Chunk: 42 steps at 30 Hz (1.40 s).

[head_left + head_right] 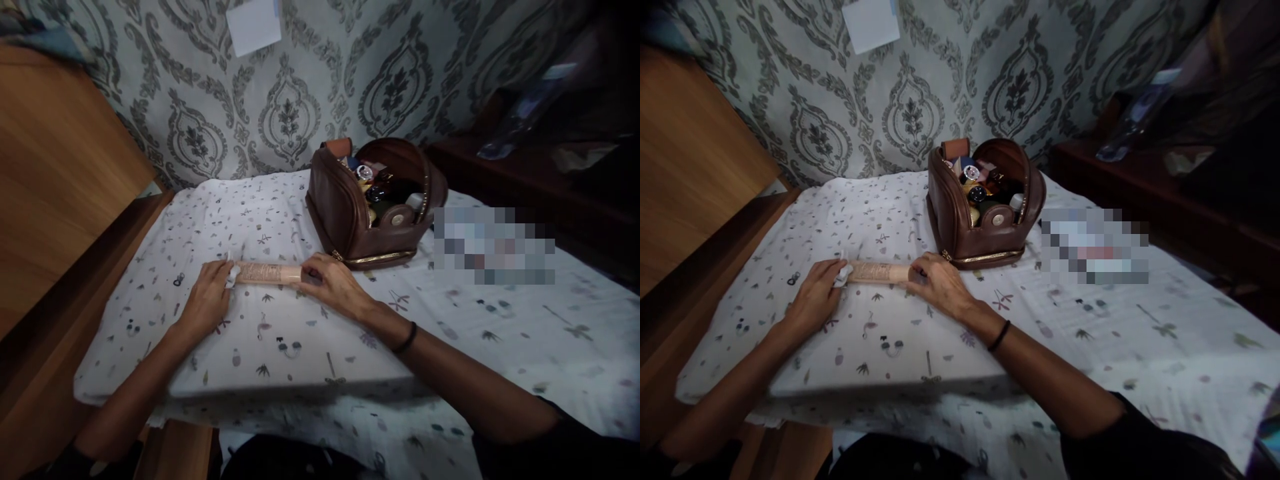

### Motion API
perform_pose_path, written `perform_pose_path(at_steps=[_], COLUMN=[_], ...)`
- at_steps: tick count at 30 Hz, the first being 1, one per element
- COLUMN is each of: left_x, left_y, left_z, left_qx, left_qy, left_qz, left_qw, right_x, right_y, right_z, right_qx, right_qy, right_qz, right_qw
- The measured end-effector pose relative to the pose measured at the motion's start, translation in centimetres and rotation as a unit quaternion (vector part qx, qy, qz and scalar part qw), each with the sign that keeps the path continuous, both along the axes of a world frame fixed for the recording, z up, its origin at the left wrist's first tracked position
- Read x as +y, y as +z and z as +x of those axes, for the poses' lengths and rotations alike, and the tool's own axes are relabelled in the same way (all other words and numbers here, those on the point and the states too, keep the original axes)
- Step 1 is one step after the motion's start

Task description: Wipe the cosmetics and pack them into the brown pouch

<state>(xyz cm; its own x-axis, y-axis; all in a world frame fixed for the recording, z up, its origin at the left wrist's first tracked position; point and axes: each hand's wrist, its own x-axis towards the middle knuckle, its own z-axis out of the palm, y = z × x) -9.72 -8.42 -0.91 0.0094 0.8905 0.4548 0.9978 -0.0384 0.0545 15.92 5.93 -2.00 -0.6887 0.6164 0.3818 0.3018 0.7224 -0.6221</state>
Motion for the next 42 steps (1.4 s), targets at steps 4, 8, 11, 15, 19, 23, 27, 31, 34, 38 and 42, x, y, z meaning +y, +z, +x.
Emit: perform_pose_path(at_steps=[4, 8, 11, 15, 19, 23, 27, 31, 34, 38, 42], left_x=[-0.4, -0.2, 0.5, 1.9, 2.5, 2.2, 1.5, 0.4, -0.4, -0.7, -0.6], left_y=[0.8, 2.1, 2.4, 2.2, 2.3, 2.8, 2.7, 2.2, 1.5, 0.1, -0.6], left_z=[2.1, 5.0, 7.2, 9.3, 10.0, 9.5, 7.5, 4.4, 1.8, -0.8, -1.3], left_qx=[0.034, 0.032, 0.046, 0.058, 0.07, 0.075, 0.099, 0.108, 0.084, 0.039, 0.017], left_qy=[-0.051, -0.122, -0.153, -0.189, -0.207, -0.192, -0.145, -0.092, -0.051, -0.003, -0.001], left_qz=[-0.005, -0.017, -0.009, 0.027, 0.035, 0.024, 0.023, 0.02, 0.021, 0.046, 0.067], left_qw=[0.998, 0.992, 0.987, 0.98, 0.975, 0.978, 0.984, 0.99, 0.995, 0.998, 0.998], right_x=[-0.4, -0.7, -0.7, -0.5, -0.3, -0.4, -0.6, -0.6, -0.6, -0.5, -0.4], right_y=[0.4, 0.2, -0.2, -0.3, -0.2, -0.4, -0.6, -0.4, -0.3, -0.4, -0.5], right_z=[0.2, 0.0, -0.4, -0.7, -0.7, -0.7, -0.7, -0.7, -0.7, -0.7, -0.6], right_qx=[0.013, 0.058, 0.123, 0.186, 0.219, 0.213, 0.2, 0.19, 0.186, 0.187, 0.188], right_qy=[0.015, 0.029, 0.054, 0.1, 0.115, 0.128, 0.115, 0.11, 0.108, 0.11, 0.112], right_qz=[-0.071, -0.151, -0.24, -0.344, -0.329, -0.354, -0.377, -0.376, -0.38, -0.388, -0.389], right_qw=[0.997, 0.986, 0.961, 0.915, 0.912, 0.901, 0.897, 0.9, 0.9, 0.896, 0.895])
